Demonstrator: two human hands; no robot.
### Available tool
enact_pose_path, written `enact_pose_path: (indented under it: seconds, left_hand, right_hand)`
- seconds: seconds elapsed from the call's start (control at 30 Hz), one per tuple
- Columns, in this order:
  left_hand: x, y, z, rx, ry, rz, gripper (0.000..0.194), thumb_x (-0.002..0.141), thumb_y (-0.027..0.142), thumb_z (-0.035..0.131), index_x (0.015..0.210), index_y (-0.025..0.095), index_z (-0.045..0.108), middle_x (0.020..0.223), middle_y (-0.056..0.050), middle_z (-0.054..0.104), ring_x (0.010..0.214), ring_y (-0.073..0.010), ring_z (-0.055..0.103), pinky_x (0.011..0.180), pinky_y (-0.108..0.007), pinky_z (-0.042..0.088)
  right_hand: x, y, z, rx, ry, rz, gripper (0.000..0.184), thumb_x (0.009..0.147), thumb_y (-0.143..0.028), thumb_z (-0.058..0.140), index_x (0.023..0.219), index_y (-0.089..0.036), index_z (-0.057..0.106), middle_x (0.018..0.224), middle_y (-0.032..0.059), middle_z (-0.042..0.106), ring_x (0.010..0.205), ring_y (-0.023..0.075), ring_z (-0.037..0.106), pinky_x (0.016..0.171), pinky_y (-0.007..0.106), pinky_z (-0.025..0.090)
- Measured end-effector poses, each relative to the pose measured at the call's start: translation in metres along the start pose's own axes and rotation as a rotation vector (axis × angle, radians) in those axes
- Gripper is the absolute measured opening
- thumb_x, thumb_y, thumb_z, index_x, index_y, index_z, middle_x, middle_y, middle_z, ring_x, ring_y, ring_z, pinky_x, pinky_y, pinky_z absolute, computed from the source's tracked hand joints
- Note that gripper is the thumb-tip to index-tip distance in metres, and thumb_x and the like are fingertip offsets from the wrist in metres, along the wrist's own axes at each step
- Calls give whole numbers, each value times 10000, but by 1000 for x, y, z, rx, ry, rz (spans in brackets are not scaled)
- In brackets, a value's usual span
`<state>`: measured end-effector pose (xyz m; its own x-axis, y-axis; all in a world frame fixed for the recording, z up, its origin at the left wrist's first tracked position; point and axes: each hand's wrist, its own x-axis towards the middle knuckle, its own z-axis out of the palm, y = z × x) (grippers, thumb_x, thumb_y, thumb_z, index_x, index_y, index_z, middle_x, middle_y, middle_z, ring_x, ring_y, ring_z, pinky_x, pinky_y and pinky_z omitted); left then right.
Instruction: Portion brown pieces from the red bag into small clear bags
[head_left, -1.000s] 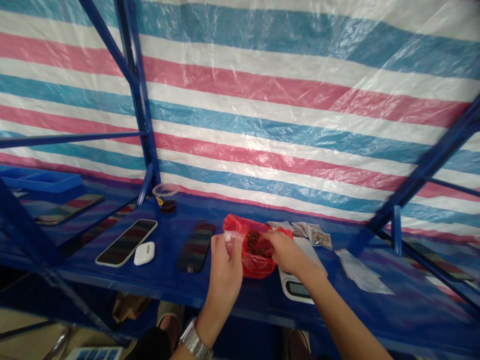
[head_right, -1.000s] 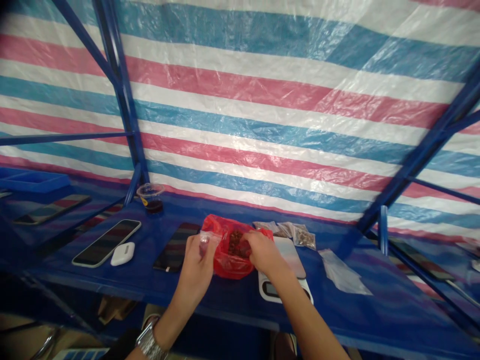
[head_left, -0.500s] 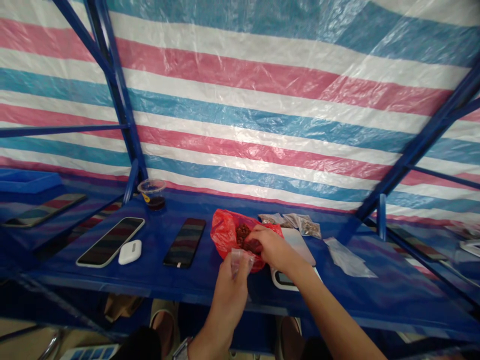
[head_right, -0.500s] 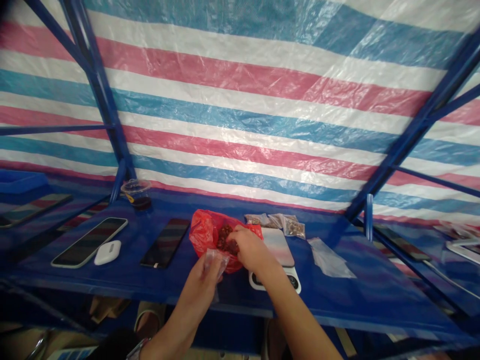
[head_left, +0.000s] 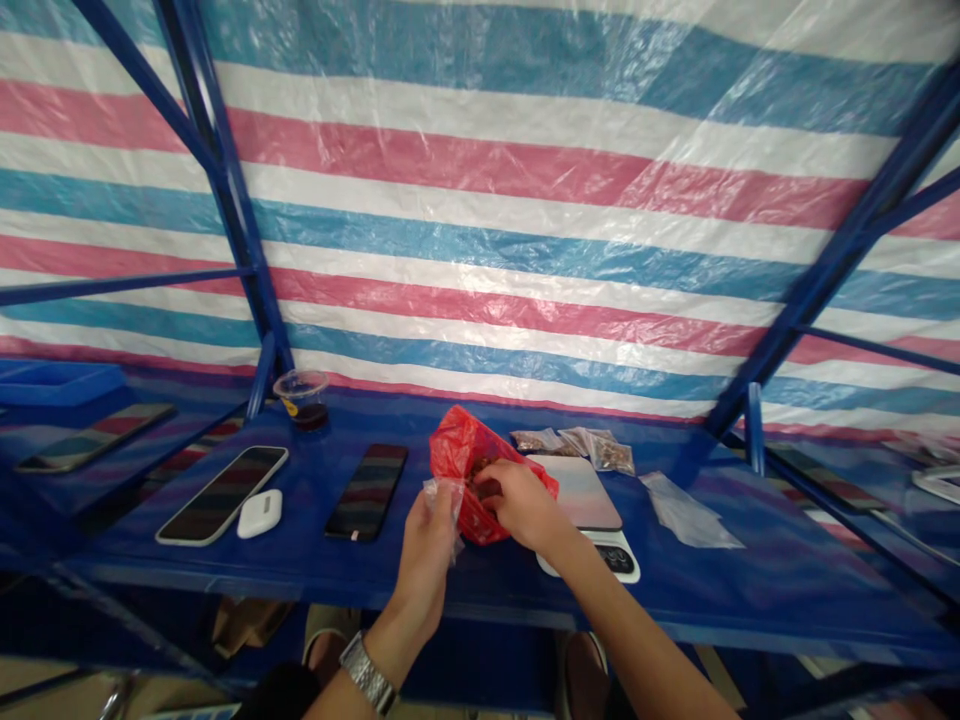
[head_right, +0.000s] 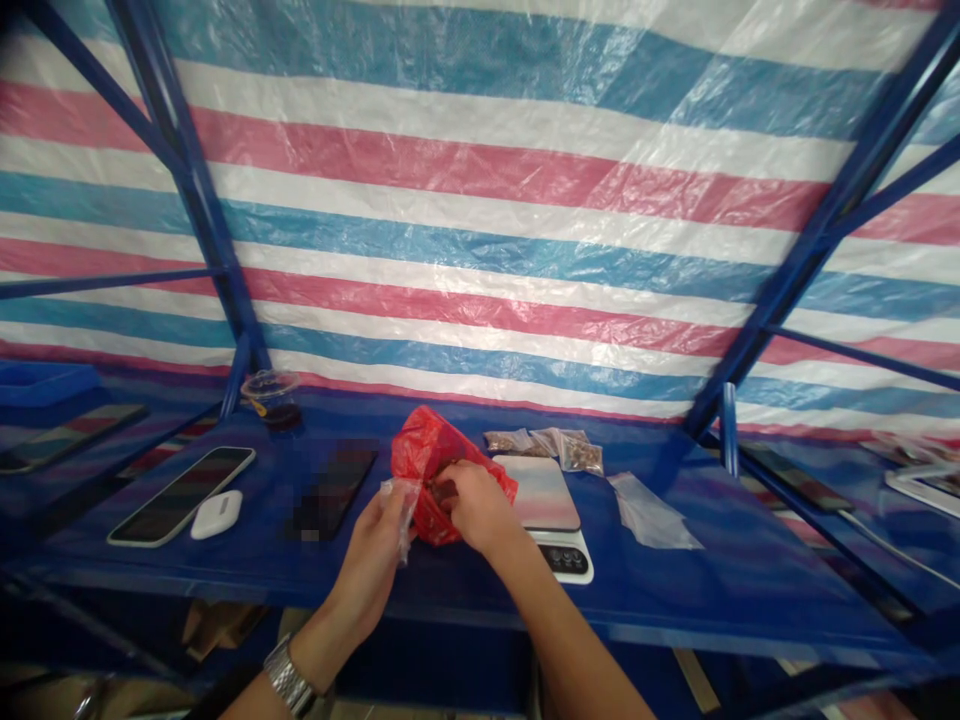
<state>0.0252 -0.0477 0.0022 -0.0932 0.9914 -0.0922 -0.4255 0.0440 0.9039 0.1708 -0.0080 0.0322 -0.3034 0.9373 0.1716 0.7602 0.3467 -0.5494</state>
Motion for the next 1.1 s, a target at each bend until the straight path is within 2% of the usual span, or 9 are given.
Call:
enact_pose_path:
  seconds: [0.2, 0.33, 0.43, 0.5, 0.57, 0.67, 0.77, 0.93, 1.1]
  left_hand:
    - [12, 3, -6, 137, -29, 42, 496, 840, 614, 669, 1052, 166, 695, 915, -56, 721, 807, -184, 658, 756, -299, 524]
    - [19, 12, -14, 490, -54, 326, 389, 897, 526, 615, 1043, 178, 706, 1037, -94, 684, 995, -247, 640, 953, -402, 501]
    - [23, 15, -20, 740, 84, 543, 339, 863, 441, 669, 1112, 216, 720, 1199, -118, 596, 1148, -297, 555, 1071, -496, 433]
    - [24, 14, -23, 847, 107, 598, 338, 869, 390, 683, 1179, 255, 707, 1261, -108, 574, 1180, -304, 518, 1094, -525, 409]
    - [24, 12, -24, 904, 44, 603, 341, 898, 343, 672, 1232, 276, 675, 1257, -86, 611, 1180, -298, 509, 1096, -526, 404]
    - [24, 8, -23, 948, -12, 595, 374, 913, 283, 673, 1284, 270, 630, 1250, -76, 656, 1215, -303, 489, 1091, -519, 401]
    - [23, 7, -23, 987, -56, 616, 414, 918, 239, 664, 1325, 258, 593, 1275, -87, 659, 1228, -307, 478, 1078, -511, 403]
    - [20, 6, -23, 994, -184, 647, 395, 957, 185, 565, 1348, 241, 541, 1295, -99, 635, 1236, -293, 471, 1070, -495, 399]
    - [20, 2, -19, 896, -129, 602, 319, 957, 240, 555, 1274, 204, 557, 1242, -113, 630, 1198, -296, 488, 1057, -494, 409]
  right_hand:
    - [3, 10, 13, 361, 98, 45, 430, 711, 55, 496, 978, -167, 750, 998, 78, 797, 901, 196, 753, 822, 295, 586]
    - [8, 21, 17, 537, 114, 44, 325, 729, -23, 562, 958, -188, 723, 964, 57, 795, 911, 206, 750, 876, 336, 589]
    - [9, 27, 12, 643, 158, 36, 252, 766, -115, 610, 985, -195, 705, 984, 59, 788, 942, 215, 744, 927, 372, 577]
    - [9, 26, 6, 683, 190, 8, 240, 794, -171, 634, 1024, -193, 699, 1028, 70, 781, 974, 222, 739, 959, 393, 564]
    - [6, 19, -1, 700, 201, -40, 250, 822, -202, 641, 1066, -194, 696, 1080, 78, 768, 1006, 224, 730, 978, 400, 553]
    - [1, 3, -10, 640, 187, -102, 272, 849, -167, 623, 1108, -207, 697, 1110, 68, 751, 1015, 214, 718, 971, 392, 546]
    - [-5, -13, -15, 447, 199, -174, 308, 854, -89, 609, 1103, -229, 723, 1111, 55, 728, 1042, 206, 688, 998, 386, 518]
    - [-11, -27, -16, 253, 176, -350, 431, 913, -21, 522, 1182, -285, 729, 1188, 45, 655, 1092, 174, 650, 1000, 328, 511]
    - [-17, -35, -14, 132, 114, -406, 502, 928, -17, 502, 1289, -321, 673, 1264, 39, 617, 1108, 179, 644, 1022, 339, 519]
